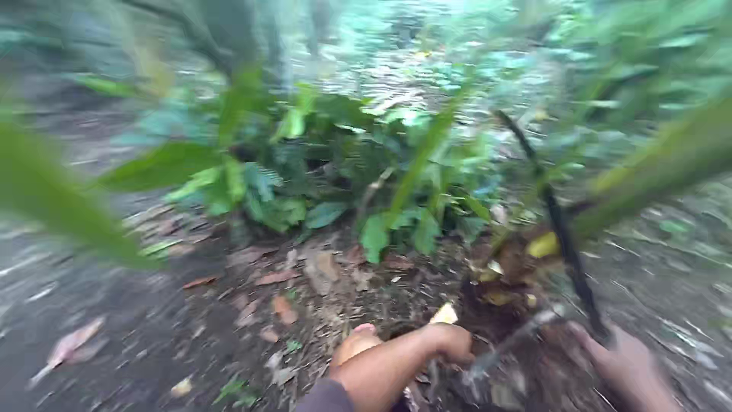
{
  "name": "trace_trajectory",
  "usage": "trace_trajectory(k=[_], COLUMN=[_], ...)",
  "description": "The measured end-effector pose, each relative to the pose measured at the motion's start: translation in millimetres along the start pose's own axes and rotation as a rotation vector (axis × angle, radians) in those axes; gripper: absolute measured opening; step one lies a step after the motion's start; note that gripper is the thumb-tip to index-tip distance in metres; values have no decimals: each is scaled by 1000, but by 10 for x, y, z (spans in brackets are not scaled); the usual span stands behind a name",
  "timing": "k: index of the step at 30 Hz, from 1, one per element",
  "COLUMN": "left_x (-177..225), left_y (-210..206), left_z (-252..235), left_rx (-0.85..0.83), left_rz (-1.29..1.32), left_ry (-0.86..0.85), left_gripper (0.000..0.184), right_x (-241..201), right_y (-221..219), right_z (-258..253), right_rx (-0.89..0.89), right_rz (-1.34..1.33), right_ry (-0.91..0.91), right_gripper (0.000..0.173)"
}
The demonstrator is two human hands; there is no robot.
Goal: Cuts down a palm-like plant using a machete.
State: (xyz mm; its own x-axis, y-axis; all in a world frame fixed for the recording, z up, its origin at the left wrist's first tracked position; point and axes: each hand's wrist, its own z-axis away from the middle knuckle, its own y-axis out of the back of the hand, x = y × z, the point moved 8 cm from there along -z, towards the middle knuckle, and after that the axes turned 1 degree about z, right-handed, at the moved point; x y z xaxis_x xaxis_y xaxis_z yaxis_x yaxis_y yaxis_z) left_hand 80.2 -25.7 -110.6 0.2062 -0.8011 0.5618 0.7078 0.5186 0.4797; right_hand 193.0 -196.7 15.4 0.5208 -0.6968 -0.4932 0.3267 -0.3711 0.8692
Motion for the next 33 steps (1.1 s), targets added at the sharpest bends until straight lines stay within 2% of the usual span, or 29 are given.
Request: trace_trajectory(k=[2, 3, 6, 9, 15, 17, 20, 22, 25, 30, 32, 33], left_x=[-36, -24, -36, -63, 23, 82, 96, 66, 53, 20, 8, 13], left_y=[-45, -61, -106, -127, -128, -121, -105, -69, 16, -14, -29, -32], left_z=[-246, -284, -307, -302, -190, -151, -120, -111, -117, -214, -237, -241], left_rx=[-35, -42, -66, -79, -77, -71, -73, -66, -33, -33, -56, -66], left_rz=[-31, -45, -88, -100, -131, -139, -145, -137, -114, -109, -133, -138], left_ry=[-2, 2, -12, -14, -2, -12, -37, -34, -37, -20, -1, -1], left_gripper=[52, 53, 54, 52, 49, 49, 50, 51, 51, 50, 50, 51], right_x=[636, 850, 1263, 1111, 249, 316, 945, 1133, 832, 46, 116, 296], right_y=[-140, -264, -685, -605, 216, 141, -536, -812, -624, 256, 223, 38], right_z=[-97, -101, 11, 47, -154, -193, -68, 14, -74, -339, -380, -359], right_rx=[-30, -94, -235, -217, -13, 30, -186, -272, -228, 65, 106, 68], right_rz=[-30, -36, -64, -84, -35, -47, -28, -20, -78, -96, -103, -100], right_ry=[-409, -526, -661, -657, -450, -437, -602, -683, -639, -422, -426, -463], right_gripper=[54, 53, 50, 47, 47, 46, 49, 48, 47, 48, 45, 45])
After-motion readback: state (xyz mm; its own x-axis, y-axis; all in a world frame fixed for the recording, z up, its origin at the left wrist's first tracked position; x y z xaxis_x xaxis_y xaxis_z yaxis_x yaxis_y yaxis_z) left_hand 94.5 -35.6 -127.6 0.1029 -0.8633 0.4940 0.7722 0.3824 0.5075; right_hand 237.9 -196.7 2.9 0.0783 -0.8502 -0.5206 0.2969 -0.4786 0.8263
